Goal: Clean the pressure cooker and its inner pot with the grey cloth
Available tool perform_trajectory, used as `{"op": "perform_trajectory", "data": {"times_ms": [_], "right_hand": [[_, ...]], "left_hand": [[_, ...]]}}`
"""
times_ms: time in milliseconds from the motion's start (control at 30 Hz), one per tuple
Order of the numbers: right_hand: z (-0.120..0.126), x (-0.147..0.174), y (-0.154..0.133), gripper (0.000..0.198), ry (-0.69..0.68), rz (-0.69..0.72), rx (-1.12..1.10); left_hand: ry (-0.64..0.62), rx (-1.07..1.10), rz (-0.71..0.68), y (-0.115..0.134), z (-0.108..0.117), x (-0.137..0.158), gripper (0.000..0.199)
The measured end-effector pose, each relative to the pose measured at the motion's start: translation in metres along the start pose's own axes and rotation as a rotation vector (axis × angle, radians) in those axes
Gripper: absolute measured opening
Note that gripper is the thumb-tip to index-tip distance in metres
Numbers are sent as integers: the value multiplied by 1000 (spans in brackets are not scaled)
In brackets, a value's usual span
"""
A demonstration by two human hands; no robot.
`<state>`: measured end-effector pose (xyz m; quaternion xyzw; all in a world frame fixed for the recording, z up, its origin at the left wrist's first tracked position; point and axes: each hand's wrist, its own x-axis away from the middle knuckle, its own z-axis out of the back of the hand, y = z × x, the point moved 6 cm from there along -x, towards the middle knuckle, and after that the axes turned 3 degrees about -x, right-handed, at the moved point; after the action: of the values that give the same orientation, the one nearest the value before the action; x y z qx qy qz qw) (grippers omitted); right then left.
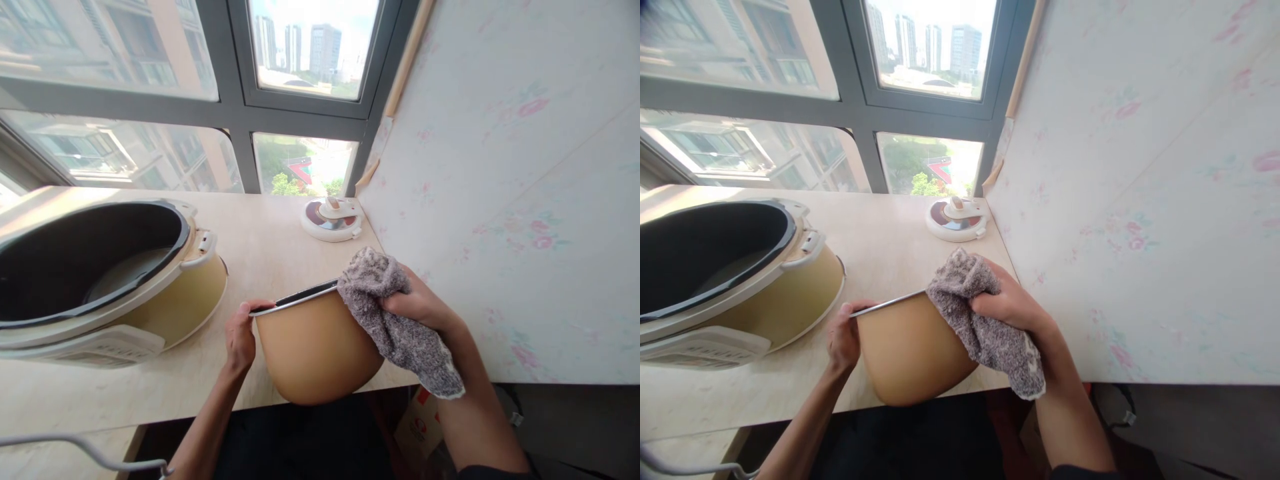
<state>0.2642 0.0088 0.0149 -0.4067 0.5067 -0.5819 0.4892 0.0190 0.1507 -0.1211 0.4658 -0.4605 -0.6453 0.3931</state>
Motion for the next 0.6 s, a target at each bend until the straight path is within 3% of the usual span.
{"op": "perform_trajectory", "data": {"times_ms": [100,233,333,467,533,600], "right_hand": [[-18,6,-15,44,-71,22,76],[-40,12,-33,54,-57,51,228],[-60,20,-44,58,-38,97,391],[-81,31,-50,60,12,151,478],[-84,34,-51,62,55,188,463],[-83,35,-50,63,97,222,445]], "left_hand": [[-123,-7,-143,42,5,1,57],[-313,-251,-352,111,-1,10,36],[-343,-405,-435,142,-11,17,38],[-166,-445,-486,147,-18,17,50],[-43,-413,-446,140,-16,13,54],[-2,-379,-372,130,-15,7,56]]}}
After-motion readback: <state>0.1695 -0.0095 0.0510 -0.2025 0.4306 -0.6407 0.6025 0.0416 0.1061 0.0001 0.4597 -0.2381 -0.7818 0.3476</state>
